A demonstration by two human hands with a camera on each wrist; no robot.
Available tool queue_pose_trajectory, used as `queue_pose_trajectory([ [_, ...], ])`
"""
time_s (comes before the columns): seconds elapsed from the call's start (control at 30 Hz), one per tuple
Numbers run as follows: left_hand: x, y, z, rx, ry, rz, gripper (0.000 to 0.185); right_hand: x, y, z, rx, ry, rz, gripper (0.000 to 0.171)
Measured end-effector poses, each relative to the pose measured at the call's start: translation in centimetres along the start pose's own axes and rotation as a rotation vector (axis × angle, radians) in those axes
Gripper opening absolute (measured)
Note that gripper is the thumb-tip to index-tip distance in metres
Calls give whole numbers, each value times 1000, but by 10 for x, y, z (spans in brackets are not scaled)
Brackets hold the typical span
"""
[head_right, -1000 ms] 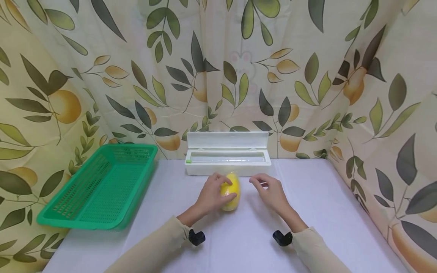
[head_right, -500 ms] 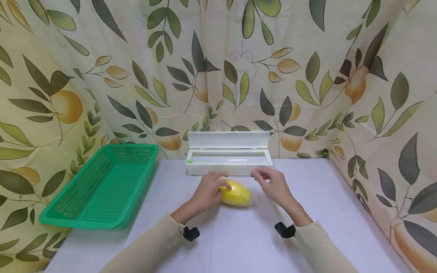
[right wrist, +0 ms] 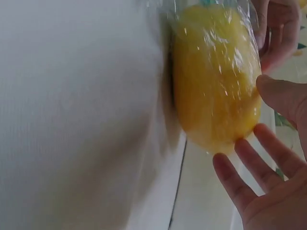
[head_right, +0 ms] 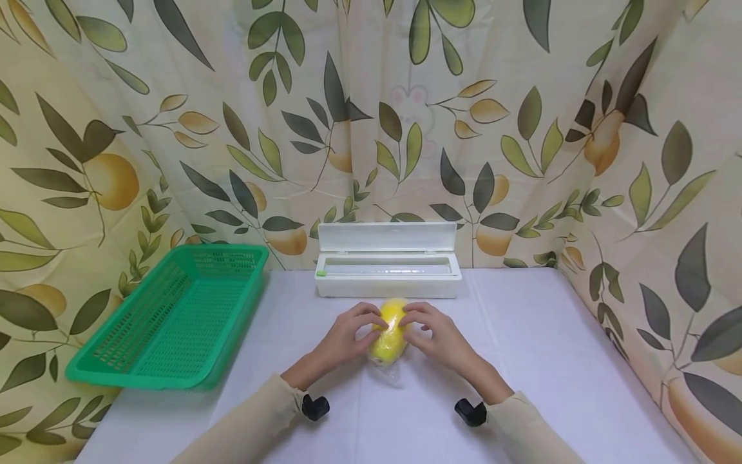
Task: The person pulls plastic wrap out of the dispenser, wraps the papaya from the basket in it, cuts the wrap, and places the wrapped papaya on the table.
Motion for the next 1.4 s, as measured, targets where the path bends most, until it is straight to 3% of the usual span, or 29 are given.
queue_pose_trajectory([
  [0.13,6,1,1,30,25,6,17,1,3,-3,0,10,13,27],
  [0.3,10,4,4,59,25,-8,23,1,6,-1,68,10,35,34],
  [0.5,10,9,7,134,7,-19,35,0,13,-2,185,22,81,60],
  [0.63,7,11,7,152,-10,-17,41,1,15,-4,202,35,104,69],
  [0.77,5,10,6,137,-27,-26,38,3,13,-4,186,34,90,60],
  [1.13,-1,11,5,99,-58,-64,27,8,2,1,122,-63,-13,17],
  [1.3,-10,9,4,97,-97,-71,37,10,0,-1,121,-66,-47,10],
  [1.4,-14,7,2,68,-129,-106,29,10,0,-2,122,-63,-36,11],
])
Point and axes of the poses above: each hand's wrist, its own y-axis away from the middle knuckle, its own z-axis out of the back of the hand, x = y × z, the point moved 1 cm from there along -y, towards the middle knuckle, and after that the axes turned 7 degrees about y, right-handed, at the moved point
